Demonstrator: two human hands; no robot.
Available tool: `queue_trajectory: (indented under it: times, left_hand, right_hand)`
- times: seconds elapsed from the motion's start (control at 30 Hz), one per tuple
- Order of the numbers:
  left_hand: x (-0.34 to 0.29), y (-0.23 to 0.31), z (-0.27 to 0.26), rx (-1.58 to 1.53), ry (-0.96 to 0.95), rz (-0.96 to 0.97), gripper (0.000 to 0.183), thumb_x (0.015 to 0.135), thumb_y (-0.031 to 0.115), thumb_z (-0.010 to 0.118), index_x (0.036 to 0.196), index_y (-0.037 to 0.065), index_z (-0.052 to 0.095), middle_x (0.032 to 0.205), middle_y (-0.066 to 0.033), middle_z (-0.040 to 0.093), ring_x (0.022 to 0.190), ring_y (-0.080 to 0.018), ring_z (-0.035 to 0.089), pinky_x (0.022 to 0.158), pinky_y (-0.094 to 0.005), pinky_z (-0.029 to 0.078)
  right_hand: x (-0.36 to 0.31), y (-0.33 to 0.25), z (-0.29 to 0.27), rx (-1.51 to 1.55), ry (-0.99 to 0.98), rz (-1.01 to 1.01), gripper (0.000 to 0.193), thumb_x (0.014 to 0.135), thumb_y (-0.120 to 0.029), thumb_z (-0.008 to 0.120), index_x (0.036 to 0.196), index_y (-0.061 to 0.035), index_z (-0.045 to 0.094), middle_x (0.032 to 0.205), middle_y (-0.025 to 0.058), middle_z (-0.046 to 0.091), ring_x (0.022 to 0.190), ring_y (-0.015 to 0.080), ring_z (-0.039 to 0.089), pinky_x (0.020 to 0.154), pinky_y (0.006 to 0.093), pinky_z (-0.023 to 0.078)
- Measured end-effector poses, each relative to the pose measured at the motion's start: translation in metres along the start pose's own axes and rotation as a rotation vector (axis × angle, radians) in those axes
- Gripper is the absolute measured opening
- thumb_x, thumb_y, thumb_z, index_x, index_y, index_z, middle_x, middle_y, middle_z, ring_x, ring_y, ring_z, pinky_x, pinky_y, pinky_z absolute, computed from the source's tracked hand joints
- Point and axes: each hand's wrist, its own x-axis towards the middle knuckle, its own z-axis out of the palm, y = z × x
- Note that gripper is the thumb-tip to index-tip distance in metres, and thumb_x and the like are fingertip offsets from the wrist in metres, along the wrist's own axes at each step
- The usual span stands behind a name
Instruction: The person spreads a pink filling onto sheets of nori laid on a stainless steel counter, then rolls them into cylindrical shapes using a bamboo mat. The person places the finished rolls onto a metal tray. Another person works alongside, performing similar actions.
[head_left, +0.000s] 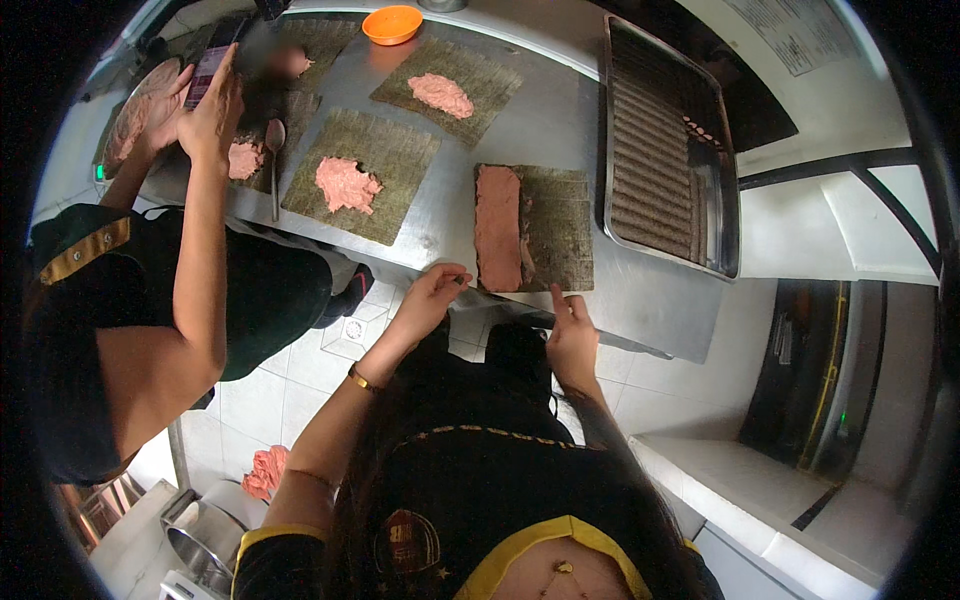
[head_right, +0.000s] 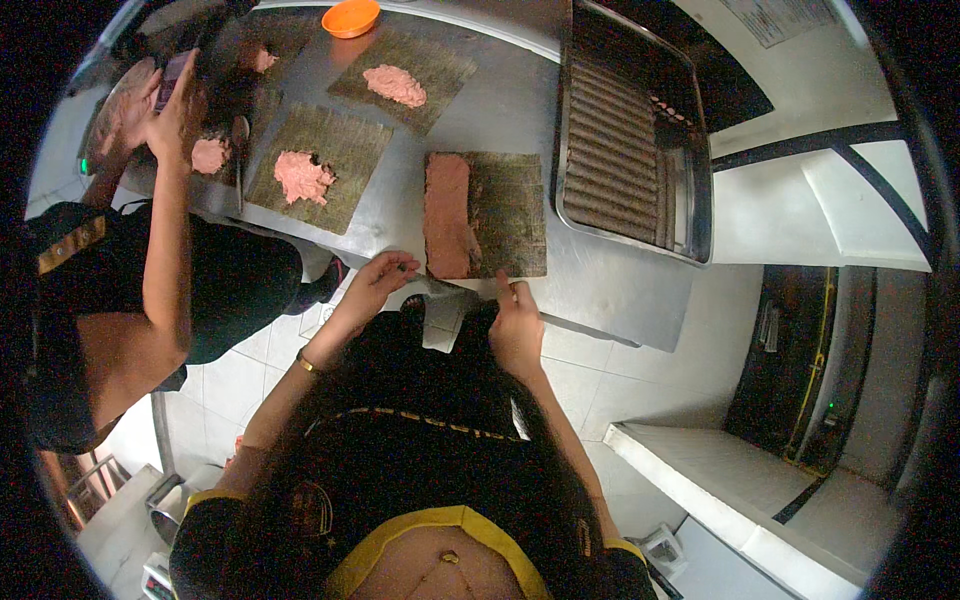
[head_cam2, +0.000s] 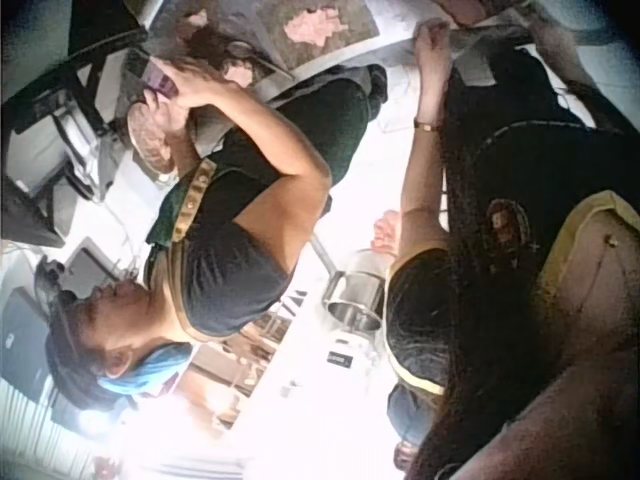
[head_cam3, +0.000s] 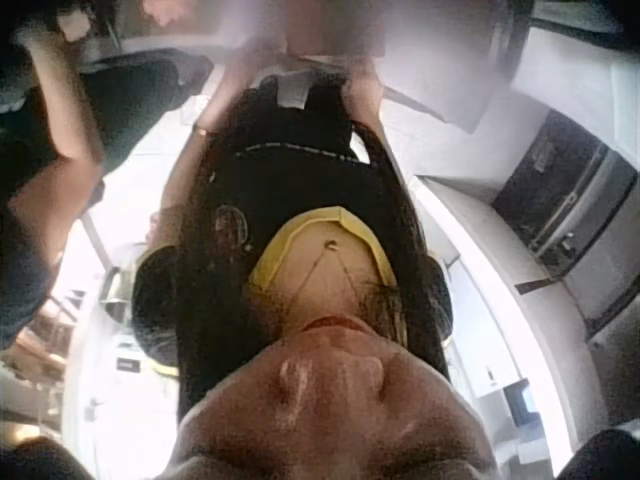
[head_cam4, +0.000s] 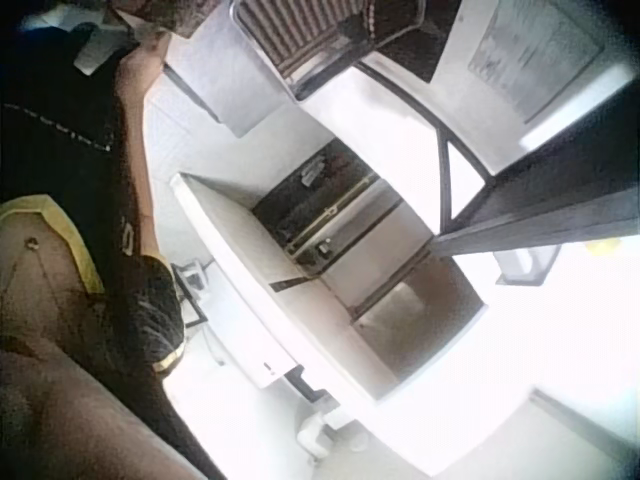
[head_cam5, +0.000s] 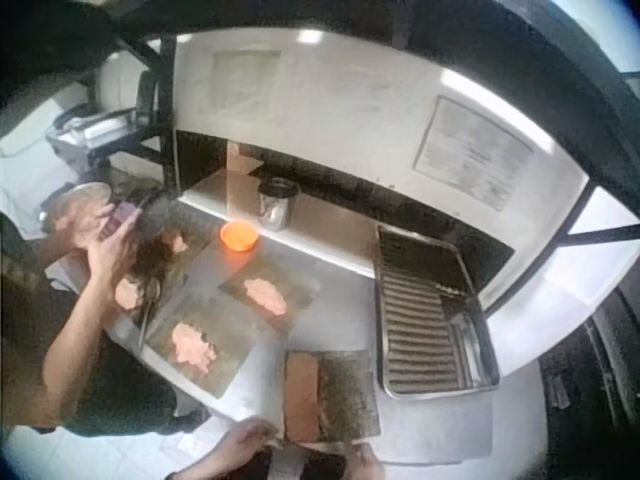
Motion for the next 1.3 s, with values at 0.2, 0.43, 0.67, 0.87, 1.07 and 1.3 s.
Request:
queue_trajectory:
  times: [0.2, 0.43, 0.67, 0.87, 1.07, 1.3]
  left_hand:
    - [0.001, 0.012, -0.001, -0.097, -0.021, -0.099, 0.029, 0.098, 0.008, 0.047, 0.125, -0.004, 0.047, 0.117, -0.0149, 0.062, 0.107, -0.0179, 0.06, 0.093, -0.0286, 0.046]
    - [0.008, 0.002, -0.011, -0.099, -0.02, -0.067, 0.027, 0.098, 0.01, 0.049, 0.123, 0.0, 0.05, 0.12, -0.0162, 0.061, 0.11, -0.0215, 0.061, 0.093, -0.0322, 0.048]
    - [0.043, 0.026, -0.025, 0.739, 0.458, 0.59, 0.02, 0.089, -0.001, 0.05, 0.109, 0.001, 0.053, 0.104, -0.021, 0.058, 0.089, -0.0427, 0.058, 0.075, -0.047, 0.049]
    - [0.054, 0.01, -0.026, 0.914, 0.47, 0.5, 0.02, 0.09, 0.007, 0.053, 0.11, 0.005, 0.051, 0.107, -0.0151, 0.057, 0.085, -0.0396, 0.06, 0.073, -0.0472, 0.049]
    - [0.055, 0.006, -0.027, 0.936, 0.503, 0.536, 0.022, 0.089, 0.008, 0.055, 0.111, 0.006, 0.051, 0.106, -0.0139, 0.058, 0.082, -0.0382, 0.061, 0.071, -0.0463, 0.049]
    - [0.054, 0.008, -0.026, 0.921, 0.472, 0.519, 0.023, 0.089, 0.008, 0.055, 0.112, 0.006, 0.05, 0.107, -0.0133, 0.058, 0.083, -0.038, 0.061, 0.073, -0.0457, 0.049]
  right_hand:
    - [-0.014, -0.018, 0.022, -0.172, 0.018, -0.141, 0.061, 0.069, 0.013, 0.053, 0.129, 0.0011, 0.054, 0.096, 0.0164, 0.054, 0.086, 0.0353, 0.059, 0.073, 0.0422, 0.051]
    - [0.005, -0.026, 0.006, 0.054, -0.052, -0.12, 0.06, 0.072, 0.009, 0.051, 0.13, -0.0061, 0.054, 0.1, 0.0177, 0.055, 0.083, 0.0372, 0.061, 0.072, 0.0444, 0.051]
    - [0.012, -0.023, 0.027, -0.064, -0.02, 0.007, 0.056, 0.077, 0.001, 0.05, 0.132, -0.0062, 0.052, 0.101, 0.0186, 0.055, 0.089, 0.0402, 0.059, 0.075, 0.0446, 0.051]
    - [0.011, -0.033, 0.018, 0.0, -0.151, -0.099, 0.052, 0.081, 0.0, 0.048, 0.132, -0.0059, 0.052, 0.102, 0.0193, 0.054, 0.091, 0.0403, 0.058, 0.075, 0.0463, 0.051]
    - [0.04, -0.034, 0.009, -0.097, -0.04, 0.038, 0.056, 0.075, 0.006, 0.048, 0.13, -0.0059, 0.055, 0.101, 0.0186, 0.054, 0.091, 0.0398, 0.059, 0.074, 0.0448, 0.05]
    - [0.031, -0.037, 0.034, -0.1, -0.081, -0.124, 0.05, 0.073, 0.008, 0.048, 0.122, -0.0028, 0.057, 0.107, 0.0185, 0.053, 0.095, 0.0396, 0.058, 0.077, 0.046, 0.05]
